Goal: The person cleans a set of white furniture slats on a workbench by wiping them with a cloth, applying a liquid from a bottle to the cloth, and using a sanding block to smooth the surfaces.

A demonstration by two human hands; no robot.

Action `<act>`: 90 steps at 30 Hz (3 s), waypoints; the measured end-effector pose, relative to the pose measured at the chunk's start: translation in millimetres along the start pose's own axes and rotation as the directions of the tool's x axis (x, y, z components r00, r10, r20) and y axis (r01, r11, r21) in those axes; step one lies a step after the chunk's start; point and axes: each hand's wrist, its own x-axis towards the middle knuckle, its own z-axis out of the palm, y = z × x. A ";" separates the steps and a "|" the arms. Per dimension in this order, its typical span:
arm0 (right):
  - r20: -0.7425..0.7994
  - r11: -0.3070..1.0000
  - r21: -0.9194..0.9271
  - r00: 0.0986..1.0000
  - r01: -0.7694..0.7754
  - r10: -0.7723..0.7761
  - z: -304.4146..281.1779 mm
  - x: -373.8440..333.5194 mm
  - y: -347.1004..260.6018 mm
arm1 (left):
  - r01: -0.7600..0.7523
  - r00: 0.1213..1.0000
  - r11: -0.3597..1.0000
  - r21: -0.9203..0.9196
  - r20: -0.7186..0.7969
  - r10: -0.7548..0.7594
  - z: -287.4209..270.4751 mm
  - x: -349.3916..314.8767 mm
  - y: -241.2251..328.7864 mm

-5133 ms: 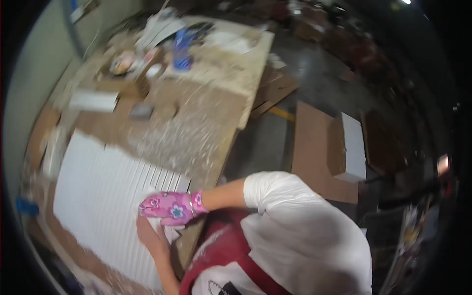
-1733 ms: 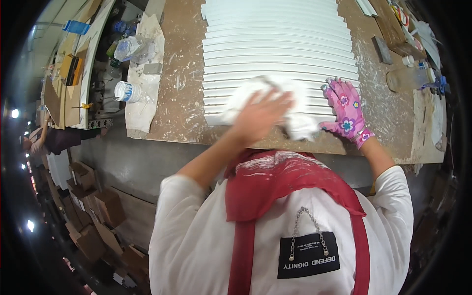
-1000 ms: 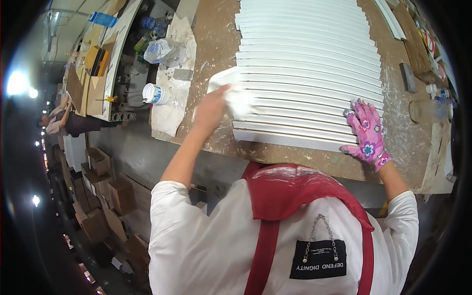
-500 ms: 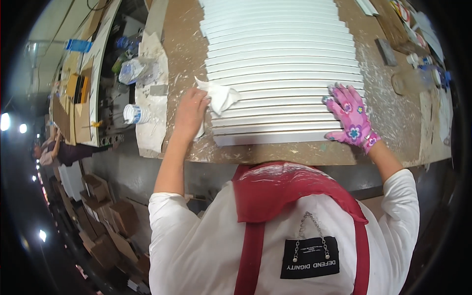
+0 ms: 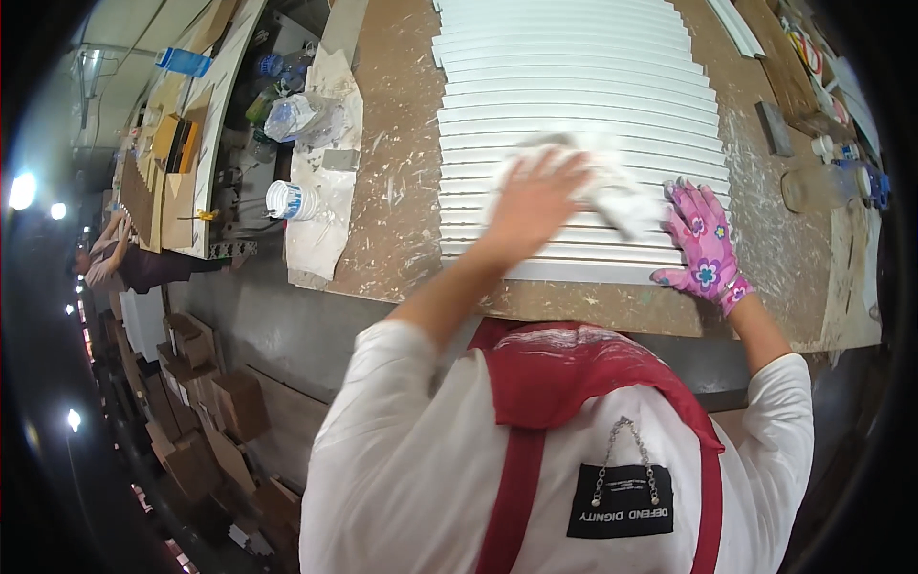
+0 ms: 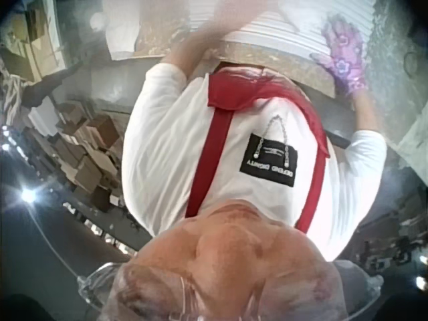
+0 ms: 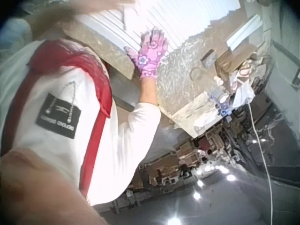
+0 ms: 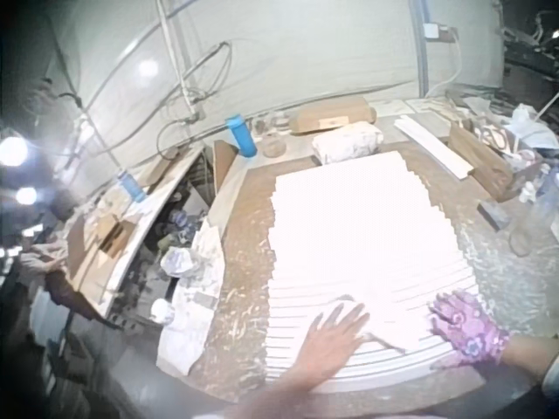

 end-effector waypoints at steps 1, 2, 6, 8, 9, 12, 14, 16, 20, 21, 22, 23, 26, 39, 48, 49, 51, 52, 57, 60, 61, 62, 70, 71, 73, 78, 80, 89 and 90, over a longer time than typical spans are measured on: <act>-0.005 0.999 0.017 0.999 0.044 -0.044 -3.8 3.2 0.1 | 0.020 0.999 0.997 0.072 -0.049 -0.017 -14.7 -22.8 -20.8; -0.015 0.999 0.028 0.999 0.043 -0.043 -5.6 5.8 -3.3 | 0.055 0.994 0.998 0.034 -0.099 -0.052 -18.1 -46.9 -51.1; 0.006 0.998 0.033 0.999 0.051 -0.051 -8.7 8.9 -1.6 | 0.391 0.794 0.828 -0.403 -0.307 -0.525 -33.3 -99.0 -110.0; -0.007 0.992 0.119 0.999 -0.037 0.038 -7.0 11.7 6.8 | 0.400 0.755 0.856 -0.328 -0.412 -0.510 -47.1 -80.2 -112.2; -0.007 0.984 0.165 0.997 -0.071 0.073 -5.3 15.7 11.5 | 0.265 0.747 0.929 -0.257 -0.554 -0.366 -48.7 -56.4 -99.8; -0.195 0.985 0.004 0.966 -0.170 0.168 -12.9 50.1 35.2 | 0.003 0.800 0.948 -0.318 -0.568 -0.193 -54.3 26.6 -30.6; -0.165 0.973 0.073 0.960 -0.217 0.226 4.0 61.5 49.8 | -0.003 0.958 0.963 -0.268 -0.278 -0.074 -10.5 69.3 11.3; -0.139 0.959 0.161 0.956 -0.233 0.256 19.8 64.7 57.7 | 0.025 0.990 0.992 -0.120 -0.134 -0.041 15.0 75.5 17.8; -0.095 0.974 -0.034 0.971 -0.225 0.220 1.8 70.3 39.9 | 0.220 0.975 0.975 -0.040 -0.022 -0.221 -11.4 14.5 -48.1; -0.079 0.970 -0.026 0.968 -0.241 0.238 1.2 71.1 38.8 | 0.263 0.958 0.965 -0.016 -0.114 -0.263 -6.6 -10.1 -81.1; -0.090 0.970 -0.023 0.967 -0.243 0.240 2.8 70.6 40.8 | 0.295 0.922 0.954 -0.056 -0.247 -0.299 -13.6 -29.7 -107.9; -0.104 0.971 -0.017 0.966 -0.240 0.237 4.7 71.5 40.6 | 0.269 0.853 0.946 -0.183 -0.410 -0.322 -15.7 -51.4 -129.2; -0.109 0.970 0.000 0.964 -0.243 0.241 6.9 73.5 42.0 | 0.376 0.750 0.884 -0.278 -0.469 -0.467 -46.6 -25.1 -128.0; -0.115 0.977 -0.013 0.971 -0.213 0.210 0.8 71.1 42.7 | 0.193 0.947 0.981 -0.020 -0.258 -0.192 13.6 34.1 -108.8; -0.092 0.955 0.054 0.951 -0.290 0.294 -6.1 76.1 51.1 | 0.077 0.824 0.989 -0.124 -0.551 -0.133 -66.4 104.6 -86.1; -0.129 0.964 0.062 0.956 -0.259 0.265 -12.7 88.0 50.2 | 0.005 0.810 0.996 -0.095 -0.583 -0.059 -53.6 125.9 -71.0; -0.276 0.967 0.090 0.927 -0.240 0.256 -1.8 104.8 67.2 | -0.243 0.865 0.905 -0.348 -0.501 0.039 -10.9 169.4 -33.0; -0.226 0.959 0.021 0.933 -0.282 0.279 5.3 100.4 80.3 | -0.119 0.975 0.883 -0.454 -0.222 0.017 5.7 180.3 0.0; -0.231 0.951 -0.108 0.938 -0.290 0.260 15.2 115.2 75.9 | -0.058 0.991 0.994 -0.097 -0.123 0.046 12.0 126.6 -47.7; -0.153 0.940 -0.039 0.932 -0.338 0.328 7.8 114.0 73.1 | 0.140 0.946 0.978 -0.154 -0.272 -0.178 -1.1 60.6 -144.1; -0.130 0.933 -0.032 0.927 -0.358 0.351 8.9 112.3 76.3 | 0.088 0.887 0.956 -0.280 -0.415 -0.203 -13.3 37.1 -165.4; -0.110 0.919 -0.014 0.914 -0.394 0.391 13.7 111.8 76.1 | 0.342 0.720 0.570 -0.747 -0.181 -0.670 -28.0 25.6 -164.2; -0.134 0.934 0.078 0.924 -0.349 0.357 1.6 117.8 71.1 | -0.137 0.892 0.911 -0.388 -0.449 -0.057 -38.4 201.0 -71.3; -0.072 0.916 0.077 0.915 -0.393 0.398 -4.1 120.7 66.6 | -0.213 0.943 0.847 -0.487 -0.329 0.048 -10.5 222.8 -55.1; -0.050 0.903 0.101 0.905 -0.417 0.423 0.0 116.9 65.4 | -0.228 0.957 0.961 -0.155 -0.217 0.192 27.9 237.3 -6.5; -0.221 0.941 0.017 0.917 -0.337 0.332 12.8 106.6 79.5 | -0.176 0.979 0.984 -0.016 -0.104 0.173 18.1 191.0 -71.2; -0.153 0.940 0.039 0.928 -0.338 0.340 5.5 114.9 73.9 | 0.004 0.957 0.992 -0.125 -0.287 -0.040 11.9 147.3 -140.4; -0.176 0.937 0.061 0.920 -0.344 0.349 -5.0 135.4 84.7 | 0.167 0.744 0.800 -0.577 -0.459 -0.486 -26.0 145.7 -200.8; -0.247 0.948 0.037 0.916 -0.316 0.315 -6.7 152.5 94.5 | 0.169 0.737 0.766 -0.620 -0.437 -0.516 -19.7 153.0 -193.3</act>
